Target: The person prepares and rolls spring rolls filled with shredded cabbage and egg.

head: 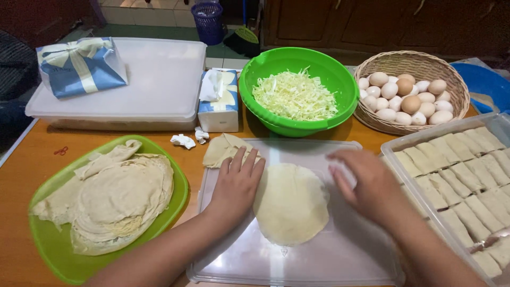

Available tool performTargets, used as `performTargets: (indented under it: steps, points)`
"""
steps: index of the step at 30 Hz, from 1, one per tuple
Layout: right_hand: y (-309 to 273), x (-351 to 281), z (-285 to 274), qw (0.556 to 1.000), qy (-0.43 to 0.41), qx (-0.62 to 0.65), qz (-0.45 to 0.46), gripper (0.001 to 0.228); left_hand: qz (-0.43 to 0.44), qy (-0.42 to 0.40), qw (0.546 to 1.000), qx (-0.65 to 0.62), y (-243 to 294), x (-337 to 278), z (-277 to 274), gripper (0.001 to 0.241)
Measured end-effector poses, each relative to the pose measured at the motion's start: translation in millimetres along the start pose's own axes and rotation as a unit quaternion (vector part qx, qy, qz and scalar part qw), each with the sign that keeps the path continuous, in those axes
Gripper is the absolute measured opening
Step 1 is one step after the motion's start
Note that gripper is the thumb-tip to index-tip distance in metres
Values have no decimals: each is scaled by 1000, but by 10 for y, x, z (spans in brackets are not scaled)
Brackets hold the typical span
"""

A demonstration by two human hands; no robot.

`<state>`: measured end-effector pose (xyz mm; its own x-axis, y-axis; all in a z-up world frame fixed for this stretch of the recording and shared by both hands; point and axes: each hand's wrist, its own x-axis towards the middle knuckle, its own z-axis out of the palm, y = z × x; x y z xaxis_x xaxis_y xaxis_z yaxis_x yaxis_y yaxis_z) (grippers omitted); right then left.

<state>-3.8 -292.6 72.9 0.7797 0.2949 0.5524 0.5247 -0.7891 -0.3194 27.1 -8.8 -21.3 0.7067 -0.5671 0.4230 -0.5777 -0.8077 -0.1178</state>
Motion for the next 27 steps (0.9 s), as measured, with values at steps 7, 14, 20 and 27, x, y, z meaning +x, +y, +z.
performTargets:
  steps: [7, 14, 20, 27]
  points:
    - [448, 1194, 70, 999, -25, -41, -13, 22, -13, 70, 996, -44, 69, -52, -33, 61]
    - [1011, 2152, 1032, 992, -117, -53, -17, 26, 6, 110, 989, -97, 105, -91, 88, 65]
    - [1144, 2454, 1550, 956, -250, -134, 74, 34, -1, 77, 991, -113, 130, -73, 78, 68]
    - [1389, 2516, 1766, 932, -292, -161, 145, 30, -5, 90, 990, -105, 90, -56, 136, 65]
